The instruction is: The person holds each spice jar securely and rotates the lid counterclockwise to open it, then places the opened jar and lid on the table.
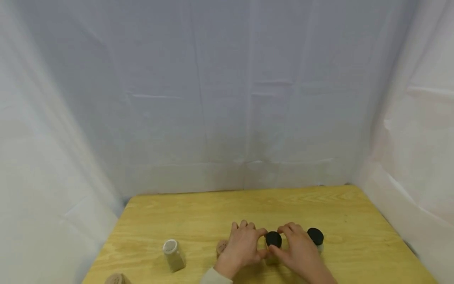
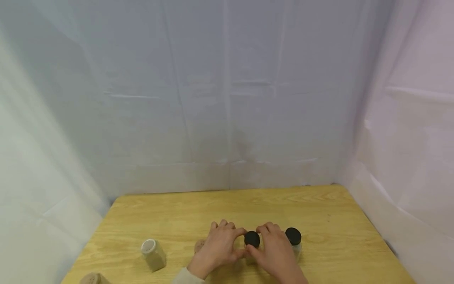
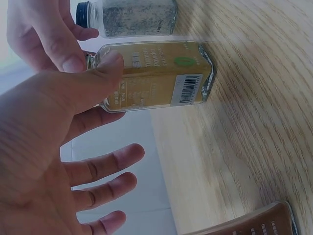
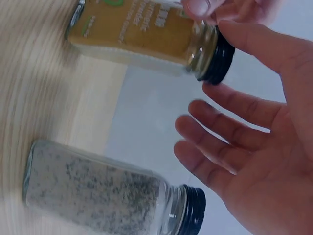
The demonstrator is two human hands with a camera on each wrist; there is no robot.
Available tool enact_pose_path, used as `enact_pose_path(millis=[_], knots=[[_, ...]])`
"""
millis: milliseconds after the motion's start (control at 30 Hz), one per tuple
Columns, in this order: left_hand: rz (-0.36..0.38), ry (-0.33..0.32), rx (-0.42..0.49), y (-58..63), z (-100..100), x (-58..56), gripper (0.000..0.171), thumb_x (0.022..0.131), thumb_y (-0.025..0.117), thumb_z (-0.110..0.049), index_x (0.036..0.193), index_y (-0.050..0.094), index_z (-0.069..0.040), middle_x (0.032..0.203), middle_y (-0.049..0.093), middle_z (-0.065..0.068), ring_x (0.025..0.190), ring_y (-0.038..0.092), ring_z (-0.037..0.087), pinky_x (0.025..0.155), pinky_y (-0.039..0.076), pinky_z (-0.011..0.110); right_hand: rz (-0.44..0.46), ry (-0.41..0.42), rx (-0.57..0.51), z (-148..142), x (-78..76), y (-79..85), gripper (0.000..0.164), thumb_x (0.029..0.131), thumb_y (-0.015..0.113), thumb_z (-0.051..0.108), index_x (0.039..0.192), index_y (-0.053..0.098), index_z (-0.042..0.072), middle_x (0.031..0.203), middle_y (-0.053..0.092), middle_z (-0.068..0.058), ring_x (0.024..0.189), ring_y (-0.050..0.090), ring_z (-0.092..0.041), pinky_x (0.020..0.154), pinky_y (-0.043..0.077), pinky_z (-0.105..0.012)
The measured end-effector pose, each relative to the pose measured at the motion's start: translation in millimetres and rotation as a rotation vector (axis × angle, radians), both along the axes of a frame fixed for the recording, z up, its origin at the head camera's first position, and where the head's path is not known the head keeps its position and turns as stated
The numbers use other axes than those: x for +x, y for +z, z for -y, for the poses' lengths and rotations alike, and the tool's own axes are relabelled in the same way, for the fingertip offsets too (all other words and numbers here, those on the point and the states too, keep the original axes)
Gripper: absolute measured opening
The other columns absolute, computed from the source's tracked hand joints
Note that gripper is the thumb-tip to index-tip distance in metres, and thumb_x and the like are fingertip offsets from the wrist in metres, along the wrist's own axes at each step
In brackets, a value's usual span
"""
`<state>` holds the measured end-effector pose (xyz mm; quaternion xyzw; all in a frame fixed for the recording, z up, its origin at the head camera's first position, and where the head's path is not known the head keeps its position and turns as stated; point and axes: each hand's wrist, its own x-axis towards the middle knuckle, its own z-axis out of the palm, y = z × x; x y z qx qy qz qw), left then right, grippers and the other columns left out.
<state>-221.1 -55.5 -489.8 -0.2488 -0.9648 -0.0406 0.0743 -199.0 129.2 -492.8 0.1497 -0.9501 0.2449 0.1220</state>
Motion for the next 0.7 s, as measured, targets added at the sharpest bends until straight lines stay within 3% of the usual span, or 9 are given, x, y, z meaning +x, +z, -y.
enact_pose_path(millis=[200,700], knots=[[0.003,0.001,0.007,0.2,0.1,0.7,0.049,0.079,0.073,-0.062,0.122,0.067,-0.038,0.090,0.062,-0.006,0.079,0.045,0.014,0.069,0.029,0.033,0.036,0.029,-0.021,-3.2,0.8,1.8,0.036,0.083,0.080,0.035,0.108,0.069,0.012,0.109,0.063,0.000,0.106,0.060,-0.024,0.089,0.051,-0.046],[0.004,-0.008,0.001,1.4,1.4,0.5,0.044,0.082,0.074,-0.055,0.122,0.067,-0.038,0.094,0.065,-0.006,0.081,0.047,0.014,0.070,0.032,0.033,-0.054,0.032,0.070,6.1,-7.0,-2.4,0.041,0.083,0.079,0.041,0.112,0.070,0.014,0.109,0.064,-0.001,0.105,0.059,-0.026,0.087,0.049,-0.052]])
